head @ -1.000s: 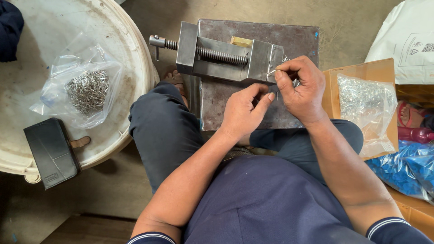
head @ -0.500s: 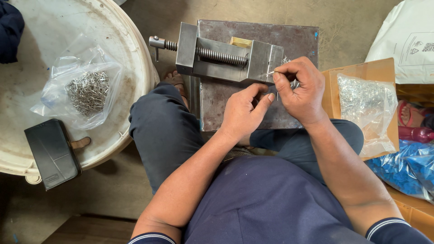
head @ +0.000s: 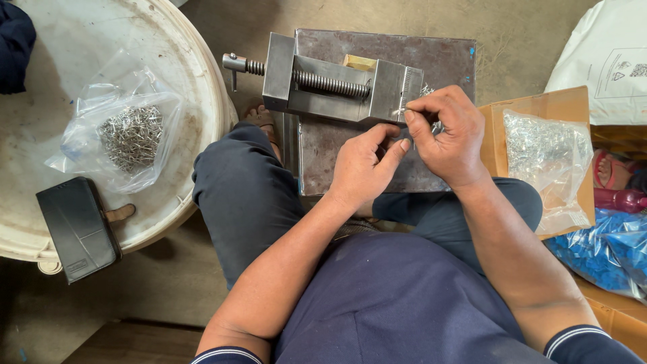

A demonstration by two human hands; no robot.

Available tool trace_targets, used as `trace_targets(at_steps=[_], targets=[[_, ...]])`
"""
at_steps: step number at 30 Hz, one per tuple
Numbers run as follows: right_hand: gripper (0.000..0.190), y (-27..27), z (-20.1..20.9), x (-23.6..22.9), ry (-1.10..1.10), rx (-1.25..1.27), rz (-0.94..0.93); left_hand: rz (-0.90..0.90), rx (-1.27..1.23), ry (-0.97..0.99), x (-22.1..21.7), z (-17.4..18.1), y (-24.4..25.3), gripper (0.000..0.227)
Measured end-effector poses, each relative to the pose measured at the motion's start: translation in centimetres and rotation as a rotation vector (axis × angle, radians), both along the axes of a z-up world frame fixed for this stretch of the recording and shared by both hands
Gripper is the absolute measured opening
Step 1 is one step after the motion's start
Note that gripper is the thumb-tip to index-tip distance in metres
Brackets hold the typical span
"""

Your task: The person sits on the floor and uses a metal vise to assemble small metal pins. They pick up individual pins, place them into the vise, and tighten the mechanism to secure them. The person also uses a small brush to clean the vise jaws during the process.

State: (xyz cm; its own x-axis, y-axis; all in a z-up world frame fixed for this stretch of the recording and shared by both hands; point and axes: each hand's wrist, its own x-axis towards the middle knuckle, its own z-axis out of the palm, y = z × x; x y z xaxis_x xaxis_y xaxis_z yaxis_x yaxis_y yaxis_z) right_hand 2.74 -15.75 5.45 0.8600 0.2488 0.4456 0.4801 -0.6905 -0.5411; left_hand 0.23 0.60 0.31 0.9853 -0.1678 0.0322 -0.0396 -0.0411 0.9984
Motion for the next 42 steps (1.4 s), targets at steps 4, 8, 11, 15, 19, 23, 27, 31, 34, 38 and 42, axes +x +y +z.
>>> trace_targets(at_steps=[4, 8, 11, 15, 19, 23, 27, 31, 34, 38, 42], targets=[[0.012, -0.6, -0.1, -0.6, 0.024, 0.034, -0.005, 0.008, -0.019, 0.001, 0.0, 0.1, -0.1, 0.029], [0.011, -2.6, -1.1, -1.7, 0.054, 0.051, -0.062, 0.090, -0.001, -0.090, 0.0, 0.0, 0.2, 0.024], [0.010, -4.3, -2.6, -3.0, 0.153, 0.071, -0.107, 0.164, 0.007, -0.082, -0.1, -0.5, 0.0, 0.020], [0.010, -4.7, -3.8, -4.5, 0.308, 0.017, -0.163, 0.139, -0.018, 0.033, -0.1, -0.5, -0.2, 0.018], [0.012, -3.7, -3.5, -5.0, 0.262, -0.093, -0.136, 0.150, 0.012, -0.050, 0.0, -0.4, -0.4, 0.019], [0.010, -2.5, -2.8, -4.8, 0.169, -0.264, -0.099, 0.148, 0.037, -0.062, 0.0, -0.6, -0.5, 0.019], [0.008, -1.8, -2.2, -4.3, 0.192, -0.264, -0.092, 0.132, 0.043, -0.074, -0.1, -0.8, -0.5, 0.020], [0.006, -1.5, -2.0, -4.0, 0.083, -0.503, -0.061, 0.099, 0.155, -0.101, -0.1, -0.6, -0.5, 0.020], [0.011, -1.9, -2.0, -3.4, 0.066, -0.557, -0.010, 0.090, 0.191, -0.165, -0.1, -0.4, -0.5, 0.020], [0.013, -2.1, -1.9, -3.5, 0.177, -0.421, 0.002, 0.068, 0.219, -0.207, 0.1, -0.2, -0.1, 0.024], [0.010, -2.2, -2.1, -4.7, 0.268, -0.247, -0.056, -0.091, 0.320, -0.174, 0.0, -0.2, -0.2, 0.021]])
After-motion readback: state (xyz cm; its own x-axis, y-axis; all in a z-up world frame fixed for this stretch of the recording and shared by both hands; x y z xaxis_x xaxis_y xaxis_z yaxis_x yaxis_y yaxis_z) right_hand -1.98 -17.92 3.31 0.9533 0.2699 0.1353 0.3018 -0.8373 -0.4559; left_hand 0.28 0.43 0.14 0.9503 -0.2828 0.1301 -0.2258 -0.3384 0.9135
